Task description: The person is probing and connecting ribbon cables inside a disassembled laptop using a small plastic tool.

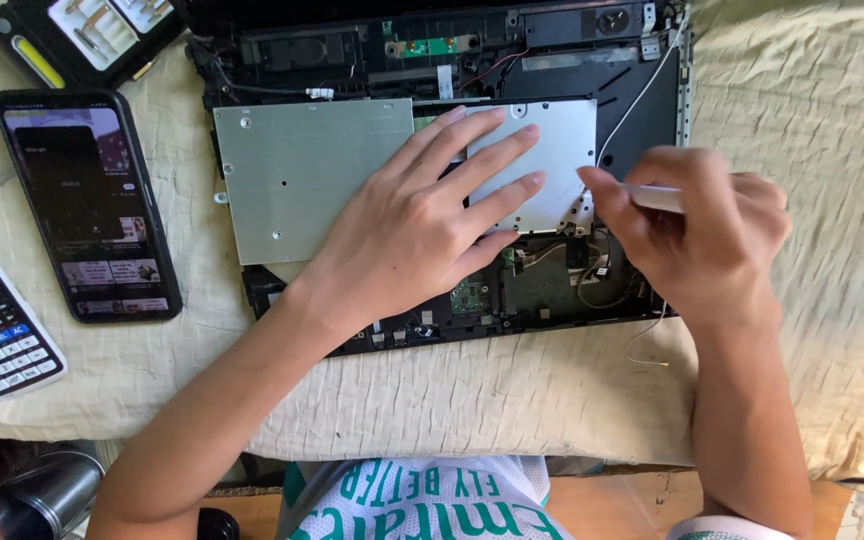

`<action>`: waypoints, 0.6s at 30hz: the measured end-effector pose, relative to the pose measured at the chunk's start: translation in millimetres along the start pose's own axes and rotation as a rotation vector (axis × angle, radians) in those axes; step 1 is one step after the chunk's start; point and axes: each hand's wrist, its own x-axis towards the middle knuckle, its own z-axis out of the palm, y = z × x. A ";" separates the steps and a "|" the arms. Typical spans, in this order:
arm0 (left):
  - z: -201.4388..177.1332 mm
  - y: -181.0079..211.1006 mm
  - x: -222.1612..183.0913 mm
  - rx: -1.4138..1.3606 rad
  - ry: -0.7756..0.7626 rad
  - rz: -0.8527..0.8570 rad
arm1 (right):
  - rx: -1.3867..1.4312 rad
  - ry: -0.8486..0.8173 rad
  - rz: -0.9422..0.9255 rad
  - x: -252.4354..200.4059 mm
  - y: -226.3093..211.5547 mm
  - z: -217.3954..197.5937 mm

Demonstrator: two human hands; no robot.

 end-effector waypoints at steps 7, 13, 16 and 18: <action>-0.4 0.0 -0.3 -0.008 -0.002 -0.007 | -0.032 -0.282 -0.026 28.3 -19.8 -36.0; 0.2 -0.4 -0.7 -0.005 -0.012 -0.006 | -0.129 -0.256 -0.126 23.3 -14.7 -43.0; -1.5 0.4 0.4 0.010 -0.003 0.001 | -0.343 -0.246 -0.173 27.1 -22.6 -35.0; -1.6 0.6 0.8 0.005 0.004 0.005 | -0.285 -0.323 -0.113 35.0 -33.2 -38.4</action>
